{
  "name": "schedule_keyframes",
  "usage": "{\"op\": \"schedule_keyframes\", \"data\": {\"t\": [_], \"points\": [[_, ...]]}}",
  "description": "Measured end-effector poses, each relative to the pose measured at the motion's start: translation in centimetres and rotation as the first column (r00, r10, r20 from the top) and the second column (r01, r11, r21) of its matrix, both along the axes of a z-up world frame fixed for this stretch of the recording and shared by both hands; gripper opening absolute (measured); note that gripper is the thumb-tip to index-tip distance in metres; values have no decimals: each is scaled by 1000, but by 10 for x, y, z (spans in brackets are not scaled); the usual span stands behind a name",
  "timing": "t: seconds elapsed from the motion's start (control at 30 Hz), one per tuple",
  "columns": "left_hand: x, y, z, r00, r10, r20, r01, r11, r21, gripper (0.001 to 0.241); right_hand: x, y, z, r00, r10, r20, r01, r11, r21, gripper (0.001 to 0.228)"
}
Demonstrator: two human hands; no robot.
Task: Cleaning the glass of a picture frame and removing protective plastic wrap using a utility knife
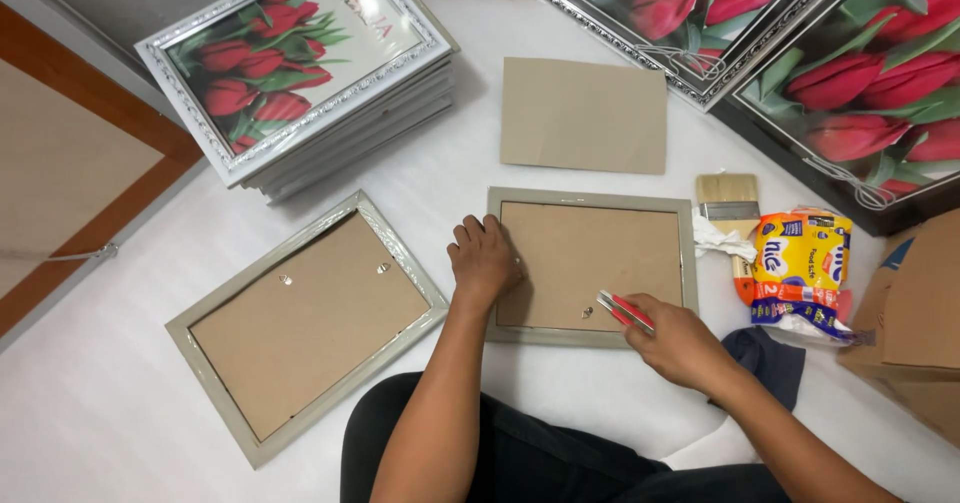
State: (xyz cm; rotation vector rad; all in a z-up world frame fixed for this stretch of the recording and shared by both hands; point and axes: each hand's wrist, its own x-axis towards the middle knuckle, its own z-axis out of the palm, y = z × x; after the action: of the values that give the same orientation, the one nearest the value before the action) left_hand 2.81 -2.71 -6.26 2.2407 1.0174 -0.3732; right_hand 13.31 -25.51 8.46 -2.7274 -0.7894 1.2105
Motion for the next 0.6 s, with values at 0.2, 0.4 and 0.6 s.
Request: {"op": "schedule_keyframes", "data": {"t": [0.2, 0.4, 0.6], "points": [[2, -5, 49, 997, -61, 48, 61, 998, 5, 83, 38, -24, -20, 979, -187, 79, 186, 982, 21, 53], [8, -10, 62, 999, 21, 35, -18, 997, -81, 97, 54, -18, -43, 898, -437, -58, 431, 843, 323, 55], [8, -7, 63, 992, 92, 89, -84, 992, -90, 97, 65, -19, -71, 843, -483, -238, 538, 737, 410, 61]]}}
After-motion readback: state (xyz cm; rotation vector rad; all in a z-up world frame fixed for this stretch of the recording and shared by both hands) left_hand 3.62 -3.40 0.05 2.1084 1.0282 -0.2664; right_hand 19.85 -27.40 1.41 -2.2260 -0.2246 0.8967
